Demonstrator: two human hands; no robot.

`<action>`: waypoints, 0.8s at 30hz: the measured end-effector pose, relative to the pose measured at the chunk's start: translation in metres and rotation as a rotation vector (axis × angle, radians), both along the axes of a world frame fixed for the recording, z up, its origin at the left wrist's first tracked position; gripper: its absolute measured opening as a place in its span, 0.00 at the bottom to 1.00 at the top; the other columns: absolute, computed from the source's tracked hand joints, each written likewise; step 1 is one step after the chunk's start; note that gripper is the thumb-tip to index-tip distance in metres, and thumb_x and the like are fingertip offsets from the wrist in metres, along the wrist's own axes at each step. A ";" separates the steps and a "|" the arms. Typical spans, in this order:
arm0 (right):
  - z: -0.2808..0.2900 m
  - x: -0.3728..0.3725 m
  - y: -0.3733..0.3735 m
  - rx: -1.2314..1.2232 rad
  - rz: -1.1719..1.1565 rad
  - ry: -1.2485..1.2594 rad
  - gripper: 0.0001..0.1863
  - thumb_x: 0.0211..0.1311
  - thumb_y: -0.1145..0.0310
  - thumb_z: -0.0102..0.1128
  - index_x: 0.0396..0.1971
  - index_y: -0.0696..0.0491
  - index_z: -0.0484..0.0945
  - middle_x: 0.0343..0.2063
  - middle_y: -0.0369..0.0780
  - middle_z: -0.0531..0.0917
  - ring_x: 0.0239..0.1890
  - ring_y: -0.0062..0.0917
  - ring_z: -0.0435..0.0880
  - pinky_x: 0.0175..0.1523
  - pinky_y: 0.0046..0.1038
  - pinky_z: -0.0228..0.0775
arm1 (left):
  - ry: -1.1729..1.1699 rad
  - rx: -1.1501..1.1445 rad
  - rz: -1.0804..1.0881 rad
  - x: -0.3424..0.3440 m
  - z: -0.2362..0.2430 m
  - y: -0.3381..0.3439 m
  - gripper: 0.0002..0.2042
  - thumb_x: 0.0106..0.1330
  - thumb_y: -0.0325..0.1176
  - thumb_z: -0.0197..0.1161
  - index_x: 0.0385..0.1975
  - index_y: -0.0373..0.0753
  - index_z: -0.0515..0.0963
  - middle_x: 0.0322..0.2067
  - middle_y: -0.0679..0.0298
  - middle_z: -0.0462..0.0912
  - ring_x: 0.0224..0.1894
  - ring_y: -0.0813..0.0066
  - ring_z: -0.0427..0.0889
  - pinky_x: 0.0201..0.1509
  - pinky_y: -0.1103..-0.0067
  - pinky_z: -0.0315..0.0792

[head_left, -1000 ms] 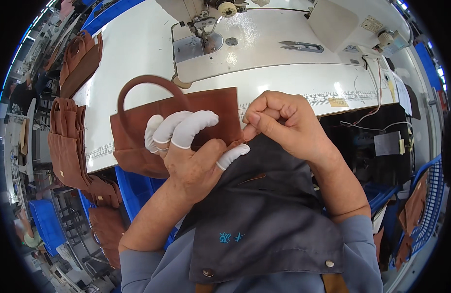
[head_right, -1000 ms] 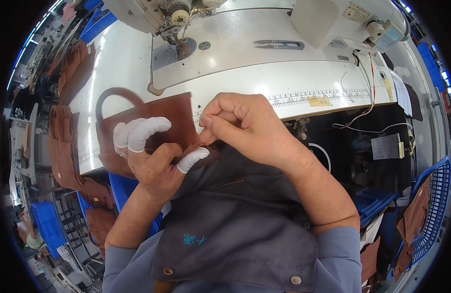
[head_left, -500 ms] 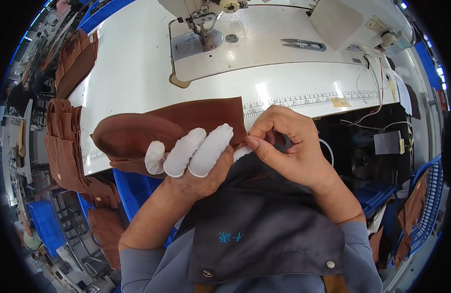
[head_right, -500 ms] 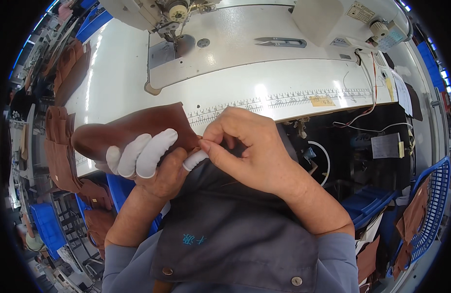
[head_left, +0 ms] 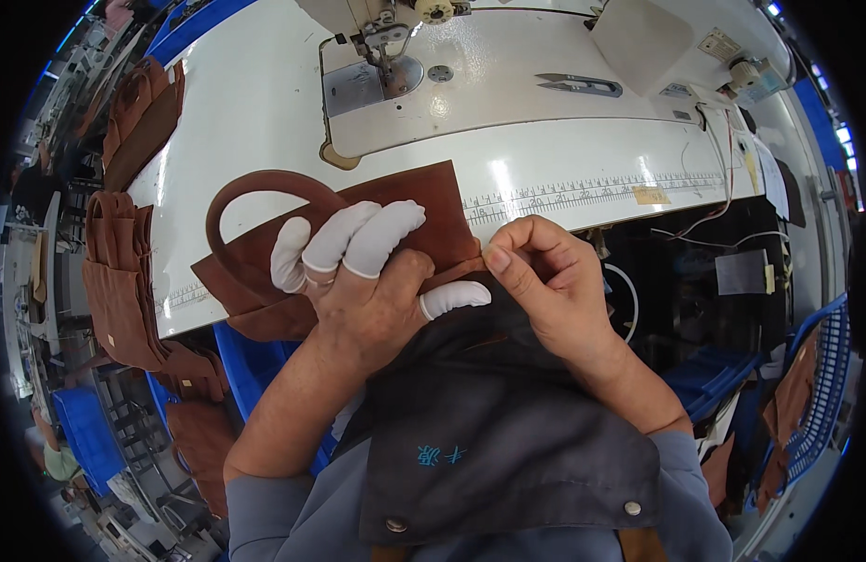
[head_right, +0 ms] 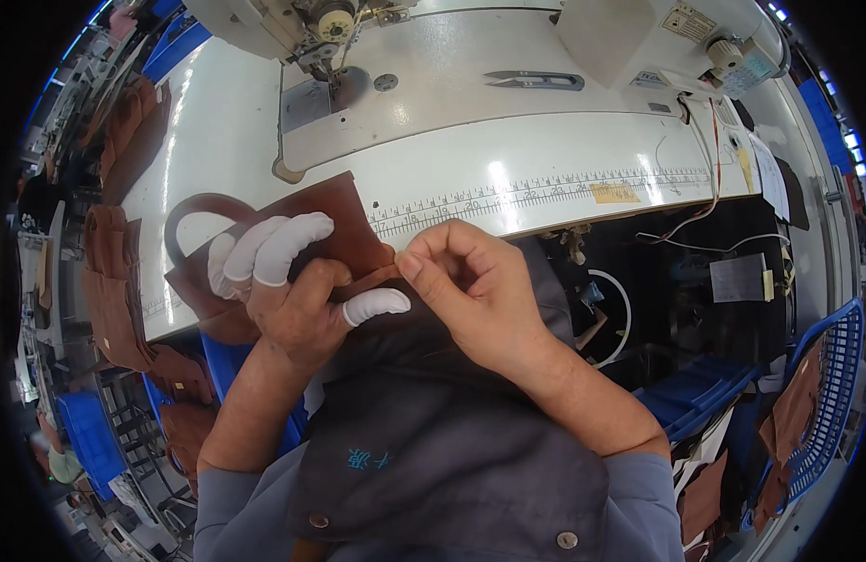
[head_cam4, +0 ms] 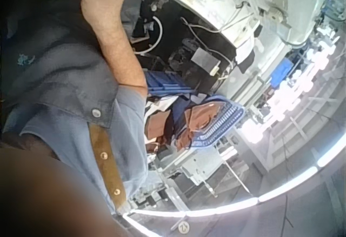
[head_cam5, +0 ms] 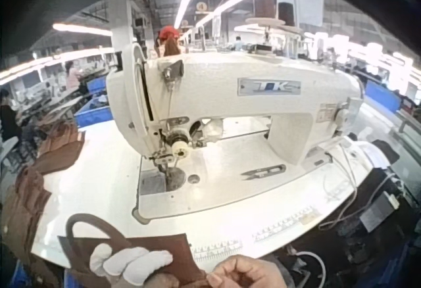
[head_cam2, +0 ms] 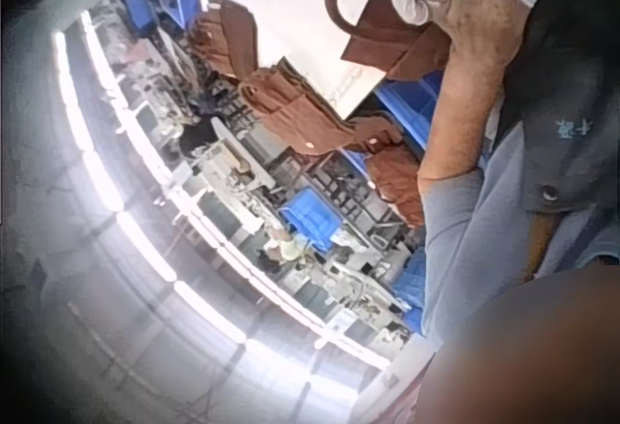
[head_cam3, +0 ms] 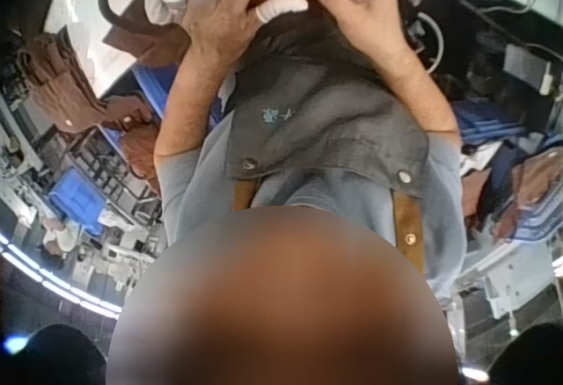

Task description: Sewing leather pieces together to create bags using an industrial sewing machine.

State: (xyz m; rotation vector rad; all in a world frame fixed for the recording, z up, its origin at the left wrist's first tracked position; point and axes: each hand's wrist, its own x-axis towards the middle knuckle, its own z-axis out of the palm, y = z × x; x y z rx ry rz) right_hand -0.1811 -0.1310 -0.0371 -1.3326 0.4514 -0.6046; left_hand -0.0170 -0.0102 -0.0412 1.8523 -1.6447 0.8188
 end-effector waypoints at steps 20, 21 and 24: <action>0.012 0.011 -0.011 -0.028 0.125 0.212 0.07 0.70 0.69 0.64 0.35 0.57 0.80 0.20 0.32 0.81 0.17 0.08 0.75 0.22 0.13 0.63 | 0.365 0.205 -0.194 0.016 0.025 -0.005 0.23 0.43 0.56 0.78 0.17 0.43 0.77 0.52 0.66 0.79 0.56 0.60 0.73 0.60 0.60 0.59; 0.011 0.011 -0.010 -0.028 0.127 0.187 0.07 0.70 0.69 0.64 0.35 0.57 0.80 0.20 0.32 0.81 0.17 0.08 0.75 0.22 0.13 0.63 | 0.369 0.195 -0.198 0.019 0.026 -0.006 0.23 0.43 0.56 0.78 0.17 0.43 0.77 0.52 0.66 0.79 0.56 0.60 0.73 0.60 0.60 0.59; 0.011 0.010 -0.008 0.061 0.117 0.186 0.09 0.73 0.66 0.61 0.36 0.57 0.80 0.19 0.31 0.80 0.17 0.09 0.77 0.22 0.13 0.63 | 0.396 0.235 -0.229 0.024 0.028 -0.010 0.26 0.42 0.58 0.79 0.17 0.40 0.75 0.49 0.62 0.79 0.51 0.60 0.75 0.56 0.66 0.64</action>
